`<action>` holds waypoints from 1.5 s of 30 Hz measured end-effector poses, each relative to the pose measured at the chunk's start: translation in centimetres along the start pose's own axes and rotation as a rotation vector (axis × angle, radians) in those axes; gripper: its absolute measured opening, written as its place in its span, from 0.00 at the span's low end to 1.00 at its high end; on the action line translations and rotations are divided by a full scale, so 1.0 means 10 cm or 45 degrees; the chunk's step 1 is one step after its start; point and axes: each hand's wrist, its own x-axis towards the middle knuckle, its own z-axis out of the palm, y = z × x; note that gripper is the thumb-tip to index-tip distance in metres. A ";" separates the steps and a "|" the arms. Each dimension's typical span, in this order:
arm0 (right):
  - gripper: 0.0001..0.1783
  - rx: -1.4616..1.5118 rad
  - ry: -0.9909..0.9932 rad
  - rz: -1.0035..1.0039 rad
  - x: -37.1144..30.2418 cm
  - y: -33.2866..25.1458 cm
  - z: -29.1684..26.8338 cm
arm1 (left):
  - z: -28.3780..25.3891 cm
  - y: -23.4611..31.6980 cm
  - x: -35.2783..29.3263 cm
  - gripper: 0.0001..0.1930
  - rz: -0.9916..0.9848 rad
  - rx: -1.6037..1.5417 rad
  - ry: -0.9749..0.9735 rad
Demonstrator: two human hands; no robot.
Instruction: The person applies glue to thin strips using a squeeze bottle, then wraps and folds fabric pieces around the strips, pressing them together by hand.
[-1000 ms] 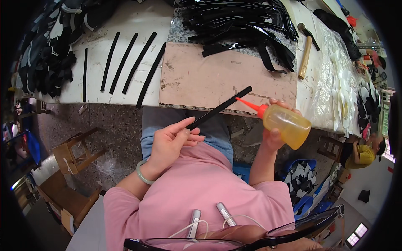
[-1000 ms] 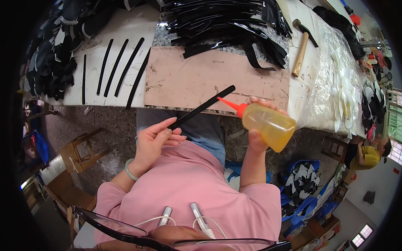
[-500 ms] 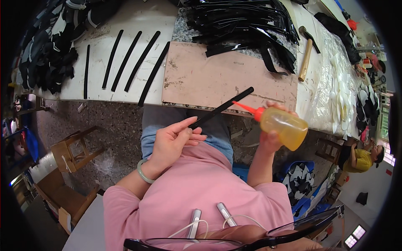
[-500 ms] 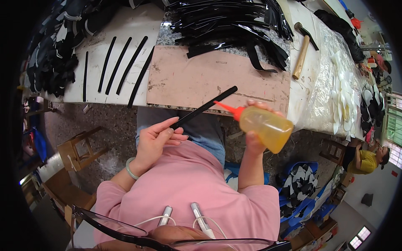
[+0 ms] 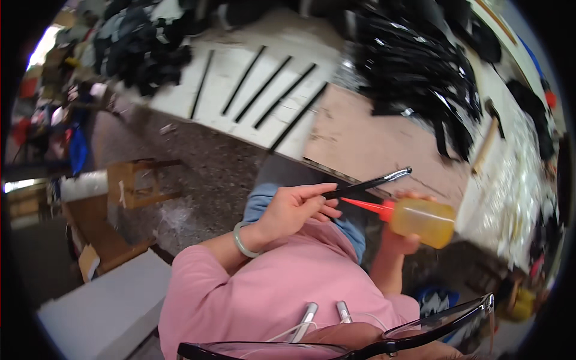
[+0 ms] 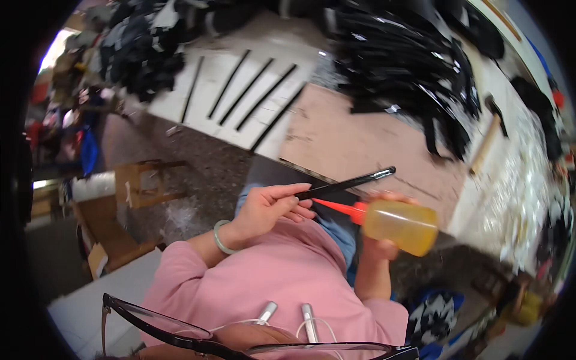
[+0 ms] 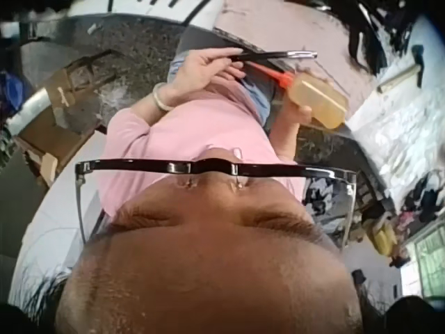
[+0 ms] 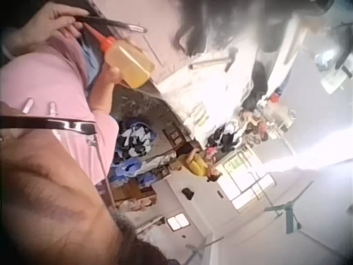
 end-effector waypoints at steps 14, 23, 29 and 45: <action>0.45 0.505 0.059 -0.080 0.45 -0.37 -0.29 | -1.71 0.68 0.15 0.21 0.582 0.051 1.001; 0.52 0.785 -0.010 -0.153 0.47 -0.52 -0.39 | -0.68 0.81 0.47 0.15 0.870 0.862 0.734; 0.55 0.744 -0.100 -0.160 0.32 -0.71 -0.33 | 0.18 0.79 1.42 0.09 1.505 1.681 0.118; 0.54 0.048 0.108 -0.192 0.25 -0.47 -0.32 | 0.02 0.46 0.43 0.13 -0.129 0.678 -0.055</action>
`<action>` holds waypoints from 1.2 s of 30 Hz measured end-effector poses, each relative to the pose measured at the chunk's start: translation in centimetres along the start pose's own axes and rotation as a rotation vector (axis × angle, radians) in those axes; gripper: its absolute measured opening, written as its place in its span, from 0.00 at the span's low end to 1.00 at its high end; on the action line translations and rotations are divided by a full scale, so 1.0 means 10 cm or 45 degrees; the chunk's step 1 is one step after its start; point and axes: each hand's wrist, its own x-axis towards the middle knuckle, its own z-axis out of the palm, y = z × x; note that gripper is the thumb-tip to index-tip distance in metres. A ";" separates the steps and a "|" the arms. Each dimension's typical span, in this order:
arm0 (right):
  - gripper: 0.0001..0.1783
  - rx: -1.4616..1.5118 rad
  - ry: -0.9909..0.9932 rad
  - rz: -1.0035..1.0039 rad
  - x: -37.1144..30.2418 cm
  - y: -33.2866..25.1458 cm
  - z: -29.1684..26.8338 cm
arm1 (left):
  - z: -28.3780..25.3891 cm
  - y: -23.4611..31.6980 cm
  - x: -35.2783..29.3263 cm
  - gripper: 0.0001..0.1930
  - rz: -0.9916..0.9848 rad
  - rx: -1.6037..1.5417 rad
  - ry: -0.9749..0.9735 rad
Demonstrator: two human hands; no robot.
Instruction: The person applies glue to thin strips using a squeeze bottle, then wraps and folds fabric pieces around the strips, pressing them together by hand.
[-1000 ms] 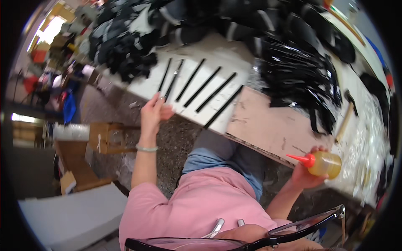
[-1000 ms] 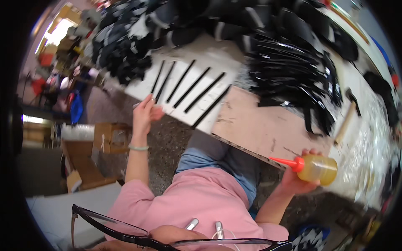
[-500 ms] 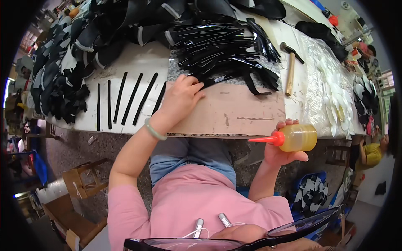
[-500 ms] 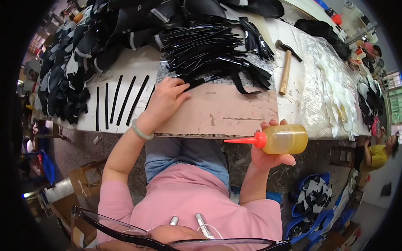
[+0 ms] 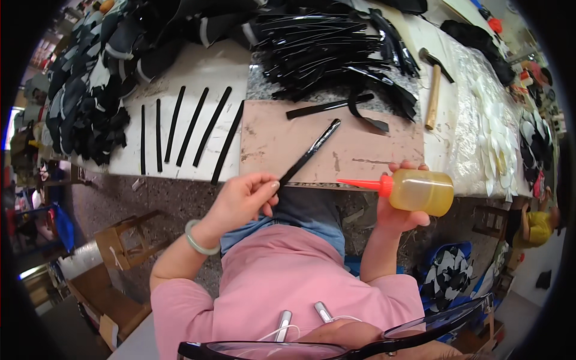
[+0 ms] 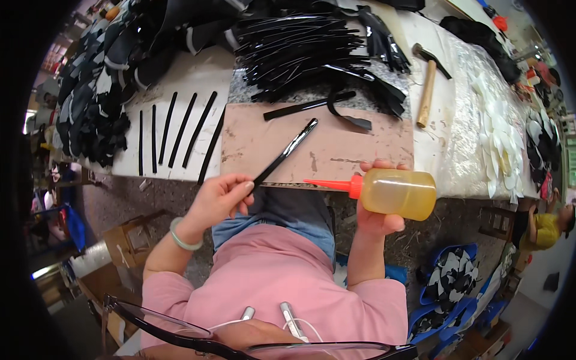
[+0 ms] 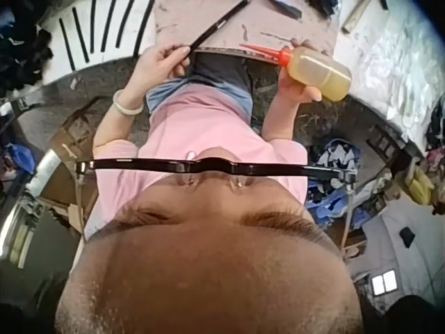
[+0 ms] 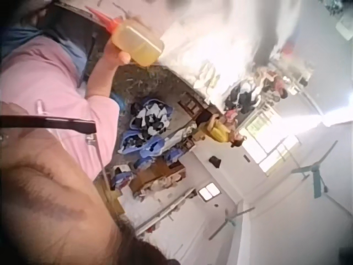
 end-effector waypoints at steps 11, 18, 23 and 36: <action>0.46 -0.078 -0.340 0.254 -0.18 0.44 0.37 | 0.13 -0.48 -0.20 0.16 0.005 -0.545 0.077; 0.44 -0.086 -0.383 0.243 -0.24 0.50 0.40 | 0.16 -0.43 -0.18 0.16 -0.024 -0.605 0.072; 0.42 -0.181 -0.328 0.209 -0.20 0.46 0.33 | 0.16 -0.47 -0.20 0.15 -0.034 -0.662 0.100; 0.39 -0.746 -0.116 -0.239 0.29 0.42 0.13 | 0.13 -0.49 -0.25 0.15 -0.040 -0.623 0.111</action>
